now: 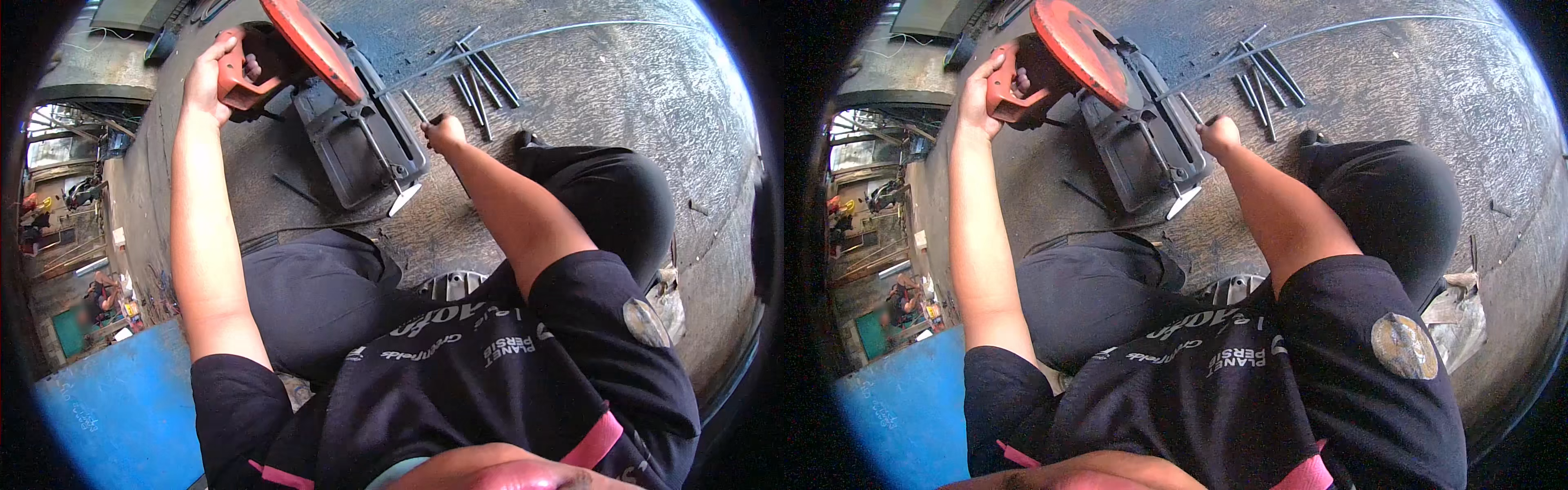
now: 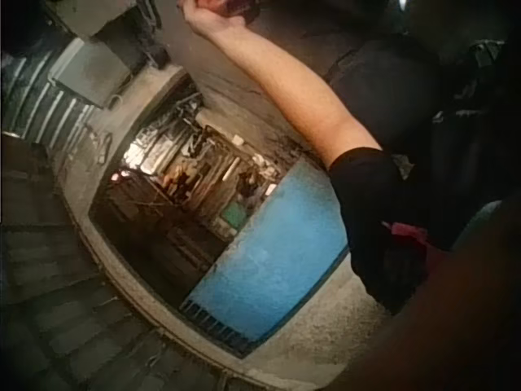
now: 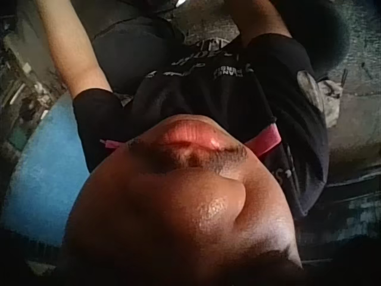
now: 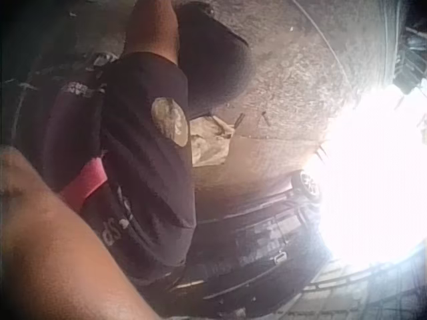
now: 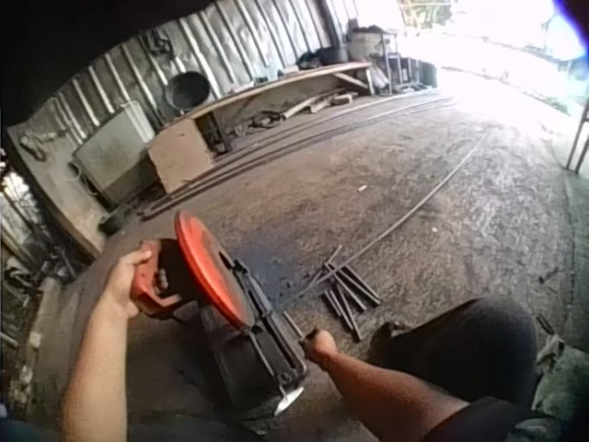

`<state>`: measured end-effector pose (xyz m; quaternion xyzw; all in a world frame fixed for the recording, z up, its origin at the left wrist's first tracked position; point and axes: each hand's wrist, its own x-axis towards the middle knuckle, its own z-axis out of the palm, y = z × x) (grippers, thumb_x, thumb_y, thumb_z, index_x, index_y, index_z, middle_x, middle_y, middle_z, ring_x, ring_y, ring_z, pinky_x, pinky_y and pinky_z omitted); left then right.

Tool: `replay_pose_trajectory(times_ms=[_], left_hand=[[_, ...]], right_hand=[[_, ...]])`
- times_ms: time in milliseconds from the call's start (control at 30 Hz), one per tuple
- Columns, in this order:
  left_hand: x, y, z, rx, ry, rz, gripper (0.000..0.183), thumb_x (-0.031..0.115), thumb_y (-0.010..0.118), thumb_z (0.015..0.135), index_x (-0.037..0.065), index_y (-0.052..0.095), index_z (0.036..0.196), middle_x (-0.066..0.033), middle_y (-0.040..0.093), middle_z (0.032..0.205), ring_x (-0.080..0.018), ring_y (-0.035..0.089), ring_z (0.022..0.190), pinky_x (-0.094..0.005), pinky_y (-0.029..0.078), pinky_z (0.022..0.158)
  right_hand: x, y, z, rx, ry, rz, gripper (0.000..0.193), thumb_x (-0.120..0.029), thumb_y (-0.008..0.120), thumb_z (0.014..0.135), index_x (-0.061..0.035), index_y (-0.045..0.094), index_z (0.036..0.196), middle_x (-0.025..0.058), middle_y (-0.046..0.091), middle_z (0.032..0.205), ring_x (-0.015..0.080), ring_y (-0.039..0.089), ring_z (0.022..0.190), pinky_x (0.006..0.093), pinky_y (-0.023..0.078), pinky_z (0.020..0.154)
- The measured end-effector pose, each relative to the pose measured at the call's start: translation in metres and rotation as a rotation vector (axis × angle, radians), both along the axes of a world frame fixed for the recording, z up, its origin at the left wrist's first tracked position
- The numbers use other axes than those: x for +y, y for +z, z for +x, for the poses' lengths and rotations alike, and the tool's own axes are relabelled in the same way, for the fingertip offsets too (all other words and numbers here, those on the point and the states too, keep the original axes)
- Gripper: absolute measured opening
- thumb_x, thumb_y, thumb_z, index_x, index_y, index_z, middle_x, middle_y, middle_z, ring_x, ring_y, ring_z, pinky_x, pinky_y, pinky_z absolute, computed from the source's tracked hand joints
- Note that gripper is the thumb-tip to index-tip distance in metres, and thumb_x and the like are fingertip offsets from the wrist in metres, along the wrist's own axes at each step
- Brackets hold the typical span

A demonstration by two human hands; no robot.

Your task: Cutting thin metal rods to length using a chop saw on a workshop floor.

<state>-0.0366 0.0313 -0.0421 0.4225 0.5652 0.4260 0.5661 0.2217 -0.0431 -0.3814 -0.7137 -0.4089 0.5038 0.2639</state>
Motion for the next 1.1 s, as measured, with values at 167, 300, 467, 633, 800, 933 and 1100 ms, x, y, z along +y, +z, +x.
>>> replay_pose_trajectory(times_ms=[167,300,467,633,800,933,1100], left_hand=[[-0.011,0.002,-0.007,0.017,0.062,0.029,0.040,0.022,0.057,0.085,0.003,0.045,0.118,-0.0078,0.051,0.100,-0.0176,0.054,0.083,-0.0318,0.052,0.070],[-0.006,0.000,-0.004,0.031,0.041,0.032,0.040,0.022,0.057,0.085,0.003,0.045,0.118,-0.0080,0.051,0.101,-0.0176,0.055,0.082,-0.0320,0.052,0.070],[-0.006,0.000,-0.010,-0.022,0.023,0.035,0.039,0.022,0.057,0.085,0.003,0.046,0.118,-0.0084,0.051,0.101,-0.0176,0.055,0.082,-0.0318,0.053,0.070],[-0.005,-0.001,-0.013,-0.014,0.034,0.027,0.040,0.022,0.057,0.085,0.002,0.045,0.118,-0.0086,0.051,0.101,-0.0181,0.055,0.083,-0.0322,0.053,0.070],[-0.002,-0.003,-0.008,0.030,0.047,0.048,0.044,0.024,0.058,0.084,0.001,0.044,0.119,-0.0087,0.052,0.098,-0.0187,0.055,0.083,-0.0330,0.053,0.071],[-0.002,-0.003,-0.017,0.033,0.035,0.038,0.046,0.025,0.058,0.084,0.001,0.043,0.120,-0.0087,0.052,0.095,-0.0185,0.056,0.082,-0.0335,0.053,0.071],[-0.006,-0.002,-0.013,0.033,0.050,0.059,0.044,0.024,0.058,0.084,0.001,0.044,0.119,-0.0084,0.052,0.094,-0.0179,0.057,0.081,-0.0329,0.054,0.071]], right_hand=[[-0.006,0.034,-0.019,0.428,0.058,0.037,0.022,-0.021,0.062,0.084,0.0013,0.063,0.086,0.0064,0.062,0.068,0.0135,0.057,0.054,0.0300,0.044,0.046],[-0.004,0.026,-0.021,0.370,0.179,0.066,0.024,-0.022,0.057,0.088,0.0008,0.062,0.086,0.0068,0.062,0.067,0.0138,0.050,0.048,0.0299,0.042,0.045],[-0.008,0.036,-0.027,0.519,0.196,0.043,0.023,-0.020,0.053,0.090,0.0001,0.062,0.085,0.0058,0.060,0.065,0.0134,0.050,0.047,0.0299,0.040,0.043],[-0.009,0.042,-0.030,0.605,0.170,0.022,0.021,-0.018,0.052,0.090,0.0004,0.060,0.087,0.0055,0.059,0.064,0.0136,0.049,0.047,0.0299,0.039,0.042],[-0.002,0.025,-0.031,0.570,0.174,0.122,0.014,-0.014,0.058,0.087,-0.0004,0.059,0.092,0.0071,0.060,0.071,0.0130,0.050,0.051,0.0303,0.040,0.043],[0.000,0.024,-0.036,0.472,0.224,0.156,0.017,-0.014,0.062,0.084,-0.0004,0.059,0.093,0.0073,0.060,0.073,0.0143,0.053,0.058,0.0319,0.045,0.052],[0.009,0.030,-0.033,0.111,0.217,0.253,0.021,-0.015,0.066,0.078,-0.0042,0.061,0.096,0.0138,0.065,0.084,0.0261,0.062,0.080,0.0370,0.048,0.073]])
